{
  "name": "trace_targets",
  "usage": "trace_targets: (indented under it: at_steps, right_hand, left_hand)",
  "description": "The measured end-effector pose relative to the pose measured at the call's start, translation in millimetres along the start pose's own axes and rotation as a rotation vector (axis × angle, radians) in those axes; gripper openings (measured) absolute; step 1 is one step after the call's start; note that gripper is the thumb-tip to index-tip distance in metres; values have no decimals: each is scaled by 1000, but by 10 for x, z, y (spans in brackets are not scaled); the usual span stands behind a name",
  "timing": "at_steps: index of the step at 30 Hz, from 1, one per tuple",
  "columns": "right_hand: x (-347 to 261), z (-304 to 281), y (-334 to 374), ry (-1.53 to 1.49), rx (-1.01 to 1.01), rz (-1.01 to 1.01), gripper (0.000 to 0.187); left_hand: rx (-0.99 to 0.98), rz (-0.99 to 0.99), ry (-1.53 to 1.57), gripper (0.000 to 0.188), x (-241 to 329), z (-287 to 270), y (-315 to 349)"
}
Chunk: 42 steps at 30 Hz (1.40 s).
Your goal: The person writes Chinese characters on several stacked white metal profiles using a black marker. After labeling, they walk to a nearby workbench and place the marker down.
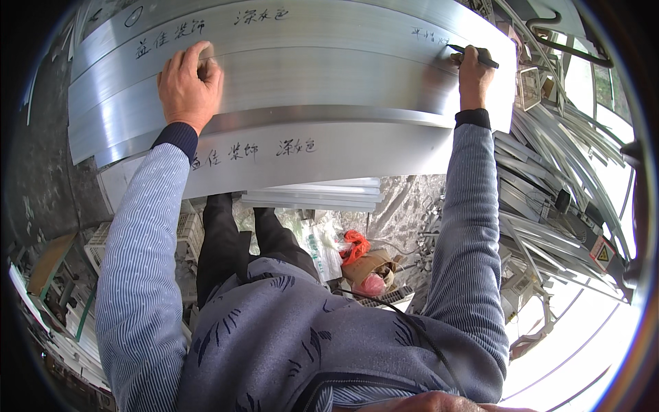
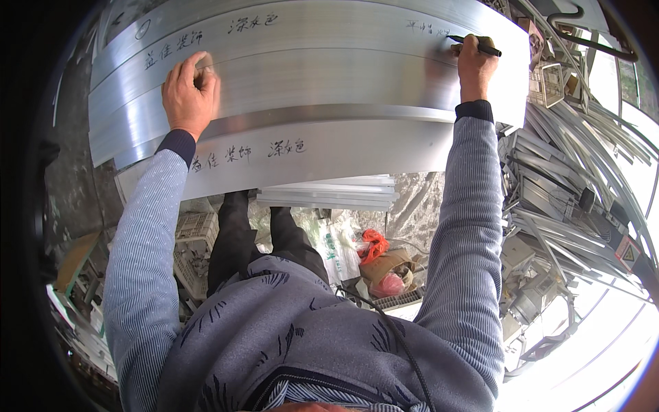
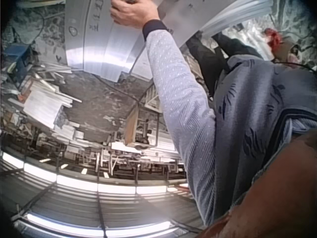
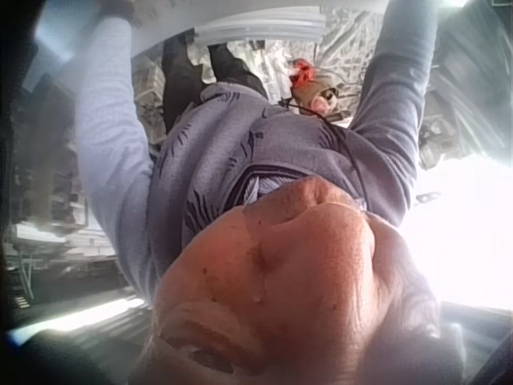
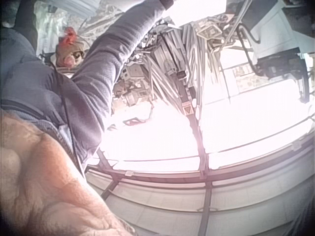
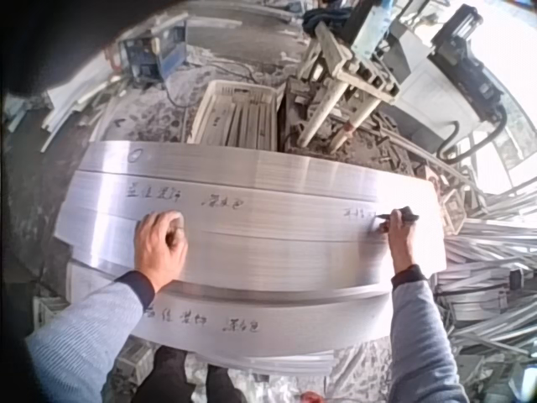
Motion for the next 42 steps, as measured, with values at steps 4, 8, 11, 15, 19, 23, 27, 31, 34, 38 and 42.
trace_targets:
  at_steps: [4,8,11,15,19,23,27,31,34,38,42]
  right_hand:
    - [14,-80,-54,92,-27,-15,22]
    - [90,-132,-133,-110,41,19,28]
    - [80,-129,-166,84,38,5,26]
    - [51,-122,-144,96,39,-21,25]
    - [35,-163,-139,123,28,-30,24]
    - [48,-158,-139,104,2,-43,25]
    - [88,-202,-138,156,81,-26,26]
    - [112,-189,-122,136,81,-24,27]
    - [111,-184,-115,146,69,-12,27]
    - [74,-200,-93,194,72,-18,27]
    - [44,-194,-75,156,77,-35,28]
  left_hand:
    - [-8,-6,11,30,1,0,1]
    - [-5,3,9,30,-7,0,4]
    - [5,12,13,30,5,1,1]
    - [23,17,13,30,11,-13,0]
    - [43,29,12,29,19,-28,-6]
    - [20,18,8,30,19,-18,-4]
    - [31,20,14,30,23,-28,-6]
    - [13,13,8,31,9,-16,-8]
    - [17,13,7,31,17,-21,-9]
    - [5,8,-7,31,9,-13,-5]
    - [10,12,0,30,4,-10,0]
Point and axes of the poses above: each hand's wrist, its own y-axis away from the middle knuckle, its own z-axis out of the palm, x = y × z, the point moved 8 cm from there along -y, towards the middle knuckle, and after that the axes turned 2 degrees about -y, right-handed, at the moved point
